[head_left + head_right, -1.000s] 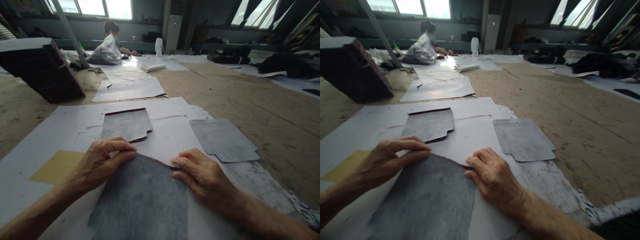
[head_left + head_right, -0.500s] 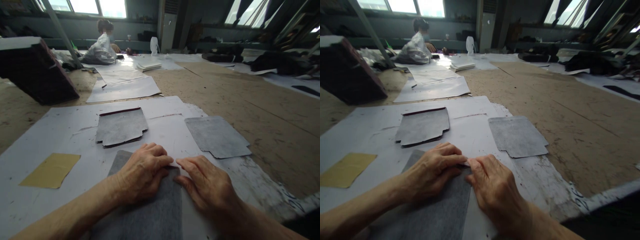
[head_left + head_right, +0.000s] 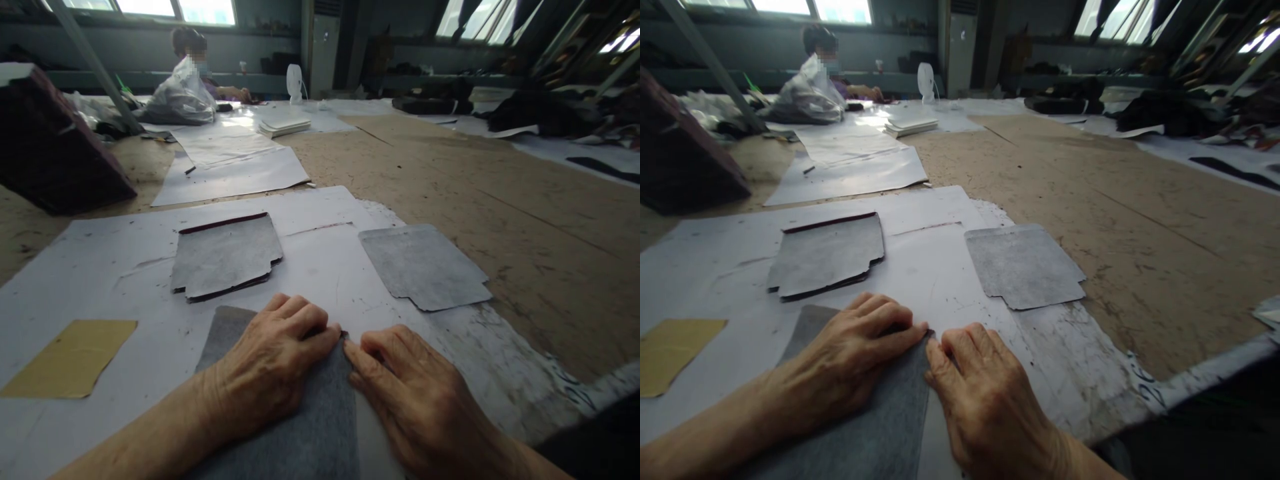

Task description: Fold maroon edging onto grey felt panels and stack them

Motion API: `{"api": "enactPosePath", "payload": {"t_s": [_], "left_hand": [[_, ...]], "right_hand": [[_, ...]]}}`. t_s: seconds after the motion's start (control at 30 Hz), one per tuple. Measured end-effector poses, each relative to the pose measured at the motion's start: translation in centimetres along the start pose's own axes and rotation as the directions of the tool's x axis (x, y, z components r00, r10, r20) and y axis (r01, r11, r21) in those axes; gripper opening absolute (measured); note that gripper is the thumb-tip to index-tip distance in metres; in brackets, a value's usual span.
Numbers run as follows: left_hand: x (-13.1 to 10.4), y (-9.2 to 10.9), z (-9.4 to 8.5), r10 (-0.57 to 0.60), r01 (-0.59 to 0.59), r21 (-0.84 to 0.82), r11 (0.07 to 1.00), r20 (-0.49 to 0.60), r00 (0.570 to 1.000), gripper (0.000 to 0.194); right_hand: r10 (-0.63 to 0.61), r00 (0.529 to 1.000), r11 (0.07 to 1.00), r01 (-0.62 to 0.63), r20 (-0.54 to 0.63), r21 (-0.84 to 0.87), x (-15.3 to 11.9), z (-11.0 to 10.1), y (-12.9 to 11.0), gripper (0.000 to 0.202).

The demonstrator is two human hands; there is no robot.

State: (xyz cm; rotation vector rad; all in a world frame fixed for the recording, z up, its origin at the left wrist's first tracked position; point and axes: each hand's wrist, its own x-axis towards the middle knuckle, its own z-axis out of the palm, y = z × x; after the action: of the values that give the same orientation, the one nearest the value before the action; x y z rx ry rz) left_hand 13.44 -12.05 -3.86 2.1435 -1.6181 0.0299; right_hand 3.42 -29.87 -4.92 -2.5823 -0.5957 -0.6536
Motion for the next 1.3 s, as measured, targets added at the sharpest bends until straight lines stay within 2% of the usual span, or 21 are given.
{"api": "enactPosePath", "payload": {"t_s": [0.17, 0.37, 0.53, 0.63, 0.8, 0.9, 1.0, 1.13, 1.3], "left_hand": [[0.0, 0.3, -0.1, 0.010, -0.017, 0.073, 0.997, 0.087, 0.996, 0.034], [0.2, 0.4, -0.1, 0.036, -0.042, 0.106, 0.994, 0.058, 0.998, 0.030], [0.1, 0.3, 0.0, 0.036, -0.042, 0.106, 0.993, 0.059, 0.998, 0.028], [0.1, 0.3, 0.0, 0.032, -0.038, 0.083, 0.996, 0.072, 0.997, 0.029], [-0.3, -0.4, -0.3, 0.013, -0.013, 0.001, 1.000, 0.012, 1.000, 0.035], [-1.2, -1.6, -1.1, 0.038, -0.039, -0.011, 0.999, -0.040, 0.998, 0.039], [-2.2, -2.7, -1.9, 0.076, -0.076, 0.004, 0.997, -0.032, 0.997, 0.039], [-2.7, -3.4, -2.5, 0.115, -0.115, 0.003, 0.993, -0.008, 0.993, 0.041], [-2.6, -3.4, -2.3, 0.112, -0.112, -0.003, 0.994, -0.011, 0.994, 0.043]], "right_hand": [[0.052, 0.999, 0.998, -0.052, -0.004, 0.043, 0.0, 0.0, 0.2, 0.018], [0.172, 0.985, 0.981, -0.168, -0.029, 0.101, 0.0, 0.0, 0.5, 0.018], [0.091, 0.993, 0.993, -0.096, 0.070, 0.068, -0.1, -0.1, 0.7, 0.030], [0.037, 0.994, 0.998, -0.042, 0.105, 0.045, 0.0, -0.2, 0.7, 0.027], [-0.006, 0.998, 1.000, 0.008, 0.066, -0.017, 0.2, -0.3, 0.3, 0.025], [-0.038, 0.997, 0.996, 0.044, 0.068, -0.077, 0.2, -0.3, 0.2, 0.025], [-0.098, 0.992, 0.984, 0.108, 0.077, -0.141, 0.3, -0.4, 0.3, 0.025], [-0.177, 0.972, 0.977, 0.193, 0.156, -0.091, 0.6, -0.6, 0.7, 0.028], [-0.251, 0.931, 0.967, 0.250, 0.266, 0.042, 1.4, -0.9, 1.0, 0.026]]}}
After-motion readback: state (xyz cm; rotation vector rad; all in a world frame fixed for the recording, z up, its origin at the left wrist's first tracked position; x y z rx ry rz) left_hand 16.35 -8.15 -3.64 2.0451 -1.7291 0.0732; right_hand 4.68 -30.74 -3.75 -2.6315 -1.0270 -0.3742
